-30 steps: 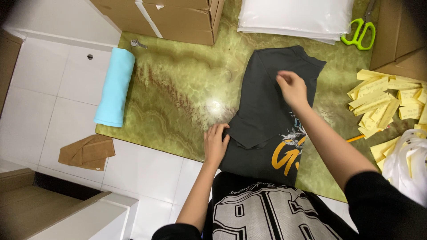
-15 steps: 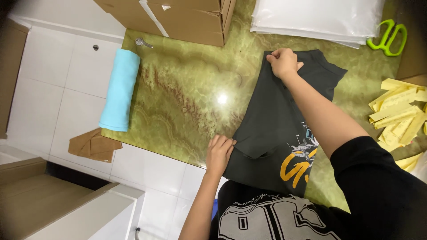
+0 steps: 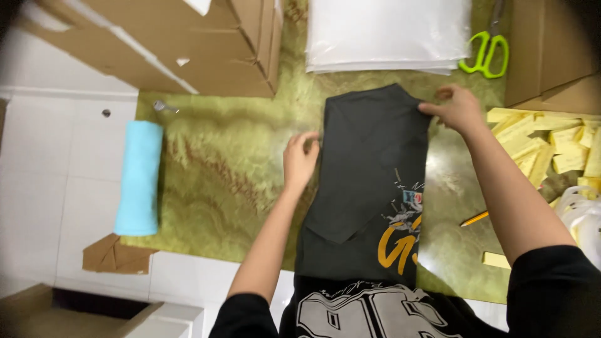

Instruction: The person takes several shirts from a clothing rack, including a light blue shirt, a dark gray shirt, and black shirts. They lay each shirt on a table, fold it neatly by hand, and place the folded items on the table.

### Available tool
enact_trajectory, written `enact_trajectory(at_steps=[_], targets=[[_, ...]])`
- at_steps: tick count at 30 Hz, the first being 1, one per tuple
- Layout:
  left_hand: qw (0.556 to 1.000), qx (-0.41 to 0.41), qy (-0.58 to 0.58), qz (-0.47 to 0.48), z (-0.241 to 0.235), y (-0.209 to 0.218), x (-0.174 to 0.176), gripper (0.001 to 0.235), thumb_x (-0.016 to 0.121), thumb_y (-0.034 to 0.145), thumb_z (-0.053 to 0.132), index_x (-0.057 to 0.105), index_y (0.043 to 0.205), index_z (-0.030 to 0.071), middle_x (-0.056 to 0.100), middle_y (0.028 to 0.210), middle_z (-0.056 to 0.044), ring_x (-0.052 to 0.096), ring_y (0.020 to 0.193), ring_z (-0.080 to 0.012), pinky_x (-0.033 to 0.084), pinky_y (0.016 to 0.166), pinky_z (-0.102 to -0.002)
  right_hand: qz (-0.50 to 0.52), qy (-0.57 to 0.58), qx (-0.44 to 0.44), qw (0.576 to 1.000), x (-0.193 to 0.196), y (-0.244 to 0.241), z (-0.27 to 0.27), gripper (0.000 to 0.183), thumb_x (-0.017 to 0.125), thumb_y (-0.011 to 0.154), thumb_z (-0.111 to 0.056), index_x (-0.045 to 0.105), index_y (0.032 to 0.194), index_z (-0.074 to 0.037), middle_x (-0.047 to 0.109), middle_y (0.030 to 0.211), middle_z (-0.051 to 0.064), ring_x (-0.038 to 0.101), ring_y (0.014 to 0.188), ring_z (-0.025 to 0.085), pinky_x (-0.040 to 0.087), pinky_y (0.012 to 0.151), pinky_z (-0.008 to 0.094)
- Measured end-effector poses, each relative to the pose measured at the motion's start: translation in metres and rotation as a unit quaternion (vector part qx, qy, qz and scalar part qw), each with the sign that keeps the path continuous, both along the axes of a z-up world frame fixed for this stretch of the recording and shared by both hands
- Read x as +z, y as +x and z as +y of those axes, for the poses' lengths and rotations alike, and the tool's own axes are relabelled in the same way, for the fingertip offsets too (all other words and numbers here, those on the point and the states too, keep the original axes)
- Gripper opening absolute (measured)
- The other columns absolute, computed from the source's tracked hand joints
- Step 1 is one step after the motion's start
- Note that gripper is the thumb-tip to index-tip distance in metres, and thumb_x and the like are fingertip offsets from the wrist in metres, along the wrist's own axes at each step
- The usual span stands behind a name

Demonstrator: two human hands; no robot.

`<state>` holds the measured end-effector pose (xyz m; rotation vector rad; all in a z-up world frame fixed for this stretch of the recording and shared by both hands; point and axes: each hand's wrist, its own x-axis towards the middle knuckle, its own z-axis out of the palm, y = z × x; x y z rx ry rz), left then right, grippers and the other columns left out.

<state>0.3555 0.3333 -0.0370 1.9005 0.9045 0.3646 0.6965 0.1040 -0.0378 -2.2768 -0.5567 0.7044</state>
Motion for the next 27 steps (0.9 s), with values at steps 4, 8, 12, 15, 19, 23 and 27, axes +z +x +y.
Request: enact_trajectory(at_steps=[4, 8, 12, 15, 19, 23, 27], targets=[[0.999, -0.009, -0.012, 0.028, 0.021, 0.07, 0.002, 0.033, 0.068, 0.101, 0.021, 0.069, 0.132, 0.01, 0.067, 0.122, -0.021, 0.073, 0.11, -0.0412, 0.061, 0.095, -0.053, 0.075, -0.01, -0.015, 0.997, -0.019, 0.009, -0.007, 0.084, 0.092, 0.084, -0.01, 0.047, 0.148, 0.02, 0.06, 0.118, 0.028, 0.065, 0.055, 0.028, 0.054, 0.044, 0.035], [0.994, -0.047, -0.05, 0.085, 0.036, 0.109, 0.004, 0.057, 0.076, 0.096, 0.018, 0.055, 0.147, 0.002, 0.06, 0.134, -0.027, 0.067, 0.124, -0.0459, 0.068, 0.079, -0.043, 0.039, -0.015, -0.022, 0.999, -0.065, 0.031, 0.0, 0.048, 0.089, 0.081, -0.008, 0.07, 0.123, 0.007, 0.067, 0.079, 0.013, 0.065, 0.042, 0.022, 0.05, 0.032, 0.03], [0.988, -0.07, -0.066, 0.124, 0.055, 0.124, -0.006, 0.05, 0.068, 0.093, -0.002, 0.06, 0.143, -0.001, 0.063, 0.124, -0.027, 0.076, 0.063, -0.0177, 0.068, 0.054, -0.026, 0.063, -0.017, -0.034, 0.997, -0.049, 0.026, 0.021, 0.022, 0.079, 0.083, 0.003, 0.079, 0.104, 0.001, 0.072, 0.062, 0.012, 0.069, 0.04, 0.023, 0.057, 0.038, 0.029], [0.987, -0.074, -0.059, 0.132, 0.059, 0.127, -0.02, 0.041, 0.066, 0.091, -0.002, 0.069, 0.131, 0.007, 0.064, 0.119, -0.022, 0.074, 0.052, -0.0166, 0.066, 0.05, -0.026, 0.116, 0.057, -0.1, 0.987, -0.024, 0.003, 0.026, 0.019, 0.075, 0.089, 0.008, 0.074, 0.108, 0.009, 0.071, 0.097, 0.023, 0.075, 0.057, 0.026, 0.068, 0.053, 0.027], [0.99, -0.042, -0.101, 0.091, 0.056, 0.122, -0.031, 0.027, 0.062, 0.092, -0.002, 0.077, 0.113, 0.006, 0.066, 0.115, -0.016, 0.075, 0.053, -0.0177, 0.065, 0.047, -0.022, 0.145, 0.139, -0.119, 0.972, -0.038, -0.018, 0.007, 0.024, 0.069, 0.099, 0.007, 0.063, 0.122, 0.015, 0.053, 0.12, 0.028, 0.077, 0.08, 0.034, 0.07, 0.075, 0.033], [0.987, -0.004, -0.158, -0.002, 0.049, 0.108, -0.004, 0.019, 0.059, 0.095, -0.006, 0.073, 0.109, -0.005, 0.059, 0.117, -0.027, 0.08, 0.074, -0.0311, 0.071, 0.064, -0.03, -0.029, 0.17, -0.095, 0.98, -0.032, -0.046, -0.018, 0.02, 0.085, 0.097, -0.008, 0.075, 0.113, -0.005, 0.072, 0.113, 0.016, 0.077, 0.093, 0.026, 0.063, 0.084, 0.036], [0.994, -0.021, -0.106, -0.023, 0.039, 0.084, -0.001, 0.015, 0.063, 0.099, -0.003, 0.074, 0.109, 0.0, 0.058, 0.121, -0.023, 0.079, 0.099, -0.0342, 0.068, 0.087, -0.043, -0.07, 0.231, -0.092, 0.966, -0.015, -0.075, -0.037, 0.012, 0.081, 0.11, -0.011, 0.075, 0.111, 0.0, 0.073, 0.108, 0.013, 0.076, 0.098, 0.025, 0.063, 0.082, 0.036]])
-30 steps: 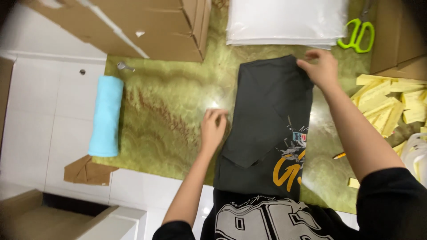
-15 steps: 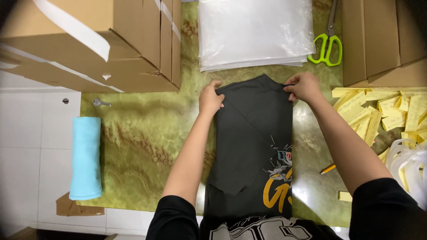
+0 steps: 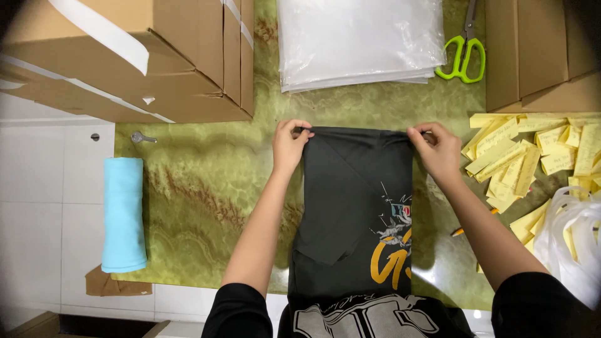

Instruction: The person takes several shirts from a clothing rack, including a light blue shirt, a dark gray shirt, and black shirts. They lay each shirt on a table, fold it neatly by hand, and place the folded items on the table.

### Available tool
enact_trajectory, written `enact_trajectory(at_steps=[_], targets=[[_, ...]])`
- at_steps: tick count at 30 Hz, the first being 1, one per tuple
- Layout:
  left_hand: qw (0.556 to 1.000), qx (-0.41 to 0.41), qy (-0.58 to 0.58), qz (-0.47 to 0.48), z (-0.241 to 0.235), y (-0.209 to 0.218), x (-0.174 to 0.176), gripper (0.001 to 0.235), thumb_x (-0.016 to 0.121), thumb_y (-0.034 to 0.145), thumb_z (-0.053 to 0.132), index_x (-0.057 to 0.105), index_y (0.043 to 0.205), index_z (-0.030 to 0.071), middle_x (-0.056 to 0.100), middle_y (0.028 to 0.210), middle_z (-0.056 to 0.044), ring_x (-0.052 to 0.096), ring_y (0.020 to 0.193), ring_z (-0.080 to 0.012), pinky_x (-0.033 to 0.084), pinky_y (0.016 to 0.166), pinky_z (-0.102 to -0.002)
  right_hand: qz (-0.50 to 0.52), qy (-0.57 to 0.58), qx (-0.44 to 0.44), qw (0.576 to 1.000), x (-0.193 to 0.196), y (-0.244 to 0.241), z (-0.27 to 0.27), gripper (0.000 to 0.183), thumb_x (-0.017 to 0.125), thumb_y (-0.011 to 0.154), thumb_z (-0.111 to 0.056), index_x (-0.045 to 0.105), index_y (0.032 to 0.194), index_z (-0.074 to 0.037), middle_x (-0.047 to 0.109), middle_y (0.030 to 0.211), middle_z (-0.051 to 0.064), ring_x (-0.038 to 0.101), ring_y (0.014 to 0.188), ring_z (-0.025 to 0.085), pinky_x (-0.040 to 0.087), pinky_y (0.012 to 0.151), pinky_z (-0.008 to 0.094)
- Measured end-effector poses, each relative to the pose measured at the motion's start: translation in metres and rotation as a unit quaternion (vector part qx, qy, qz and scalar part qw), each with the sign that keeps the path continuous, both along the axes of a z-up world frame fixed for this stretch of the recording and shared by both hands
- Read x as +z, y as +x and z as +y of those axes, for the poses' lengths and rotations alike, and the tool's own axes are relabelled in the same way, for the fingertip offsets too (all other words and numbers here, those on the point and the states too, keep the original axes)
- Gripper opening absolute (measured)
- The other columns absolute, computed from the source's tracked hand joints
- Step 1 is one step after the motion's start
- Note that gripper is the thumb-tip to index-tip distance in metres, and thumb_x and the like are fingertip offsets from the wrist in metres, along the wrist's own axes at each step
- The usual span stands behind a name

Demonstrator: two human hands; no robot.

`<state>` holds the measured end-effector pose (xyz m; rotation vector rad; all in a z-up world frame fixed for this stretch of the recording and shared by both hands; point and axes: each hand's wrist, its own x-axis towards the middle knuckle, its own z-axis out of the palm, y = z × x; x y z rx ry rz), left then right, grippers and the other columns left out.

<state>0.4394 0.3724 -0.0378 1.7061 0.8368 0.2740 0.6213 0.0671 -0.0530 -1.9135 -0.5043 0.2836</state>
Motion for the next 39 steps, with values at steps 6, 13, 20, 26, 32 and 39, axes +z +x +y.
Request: enact_trajectory(at_steps=[6, 13, 20, 26, 32, 39], targets=[[0.985, -0.055, 0.165, -0.002, -0.008, -0.021, -0.006, 0.011, 0.068, 0.091, 0.002, 0.077, 0.098, 0.002, 0.062, 0.116, -0.018, 0.07, 0.11, -0.0465, 0.065, 0.096, -0.051, -0.189, -0.102, 0.039, 0.976, -0.011, -0.008, -0.003, 0.013, 0.091, 0.1, -0.014, 0.079, 0.102, -0.009, 0.075, 0.091, 0.006, 0.073, 0.079, 0.024, 0.061, 0.066, 0.032], [0.94, -0.116, 0.316, 0.054, 0.009, -0.014, -0.032, 0.018, 0.08, 0.096, 0.021, 0.077, 0.088, 0.005, 0.06, 0.104, -0.006, 0.065, 0.108, -0.026, 0.061, 0.092, -0.04, -0.23, -0.231, 0.086, 0.941, -0.02, 0.006, -0.01, 0.027, 0.09, 0.093, -0.021, 0.076, 0.114, -0.012, 0.065, 0.088, 0.002, 0.066, 0.093, 0.026, 0.054, 0.085, 0.04], [0.869, -0.255, 0.406, 0.122, 0.02, 0.006, -0.019, 0.039, 0.087, 0.086, 0.025, 0.07, 0.12, 0.019, 0.06, 0.114, -0.003, 0.056, 0.117, -0.0254, 0.045, 0.1, -0.045, -0.094, -0.252, 0.165, 0.949, 0.058, 0.006, 0.019, 0.057, 0.089, 0.089, -0.026, 0.069, 0.137, -0.003, 0.069, 0.121, 0.018, 0.061, 0.123, 0.043, 0.046, 0.105, 0.054], [0.837, -0.351, 0.373, 0.194, 0.023, 0.014, -0.015, 0.05, 0.088, 0.085, 0.021, 0.068, 0.131, 0.02, 0.067, 0.119, -0.008, 0.061, 0.12, -0.0303, 0.035, 0.106, -0.057, -0.062, -0.355, 0.229, 0.904, -0.011, 0.041, 0.02, 0.05, 0.088, 0.083, -0.036, 0.075, 0.127, -0.016, 0.076, 0.115, 0.007, 0.062, 0.123, 0.036, 0.044, 0.102, 0.054], [0.819, -0.329, 0.463, 0.082, 0.014, -0.01, -0.043, 0.031, 0.079, 0.089, 0.013, 0.065, 0.115, 0.019, 0.061, 0.106, -0.004, 0.058, 0.112, -0.0256, 0.036, 0.104, -0.051, -0.176, -0.293, 0.224, 0.913, -0.034, 0.034, 0.0, 0.021, 0.086, 0.083, -0.027, 0.075, 0.101, -0.023, 0.064, 0.089, -0.004, 0.065, 0.102, 0.025, 0.049, 0.091, 0.041], [0.755, -0.294, 0.585, -0.039, 0.005, -0.062, -0.042, 0.014, 0.069, 0.096, 0.015, 0.06, 0.106, 0.018, 0.056, 0.108, -0.004, 0.055, 0.115, -0.022, 0.044, 0.103, -0.041, -0.402, -0.235, 0.203, 0.862, -0.045, -0.023, -0.047, 0.025, 0.082, 0.087, -0.015, 0.071, 0.107, -0.024, 0.067, 0.097, -0.004, 0.063, 0.107, 0.02, 0.046, 0.095, 0.036]])
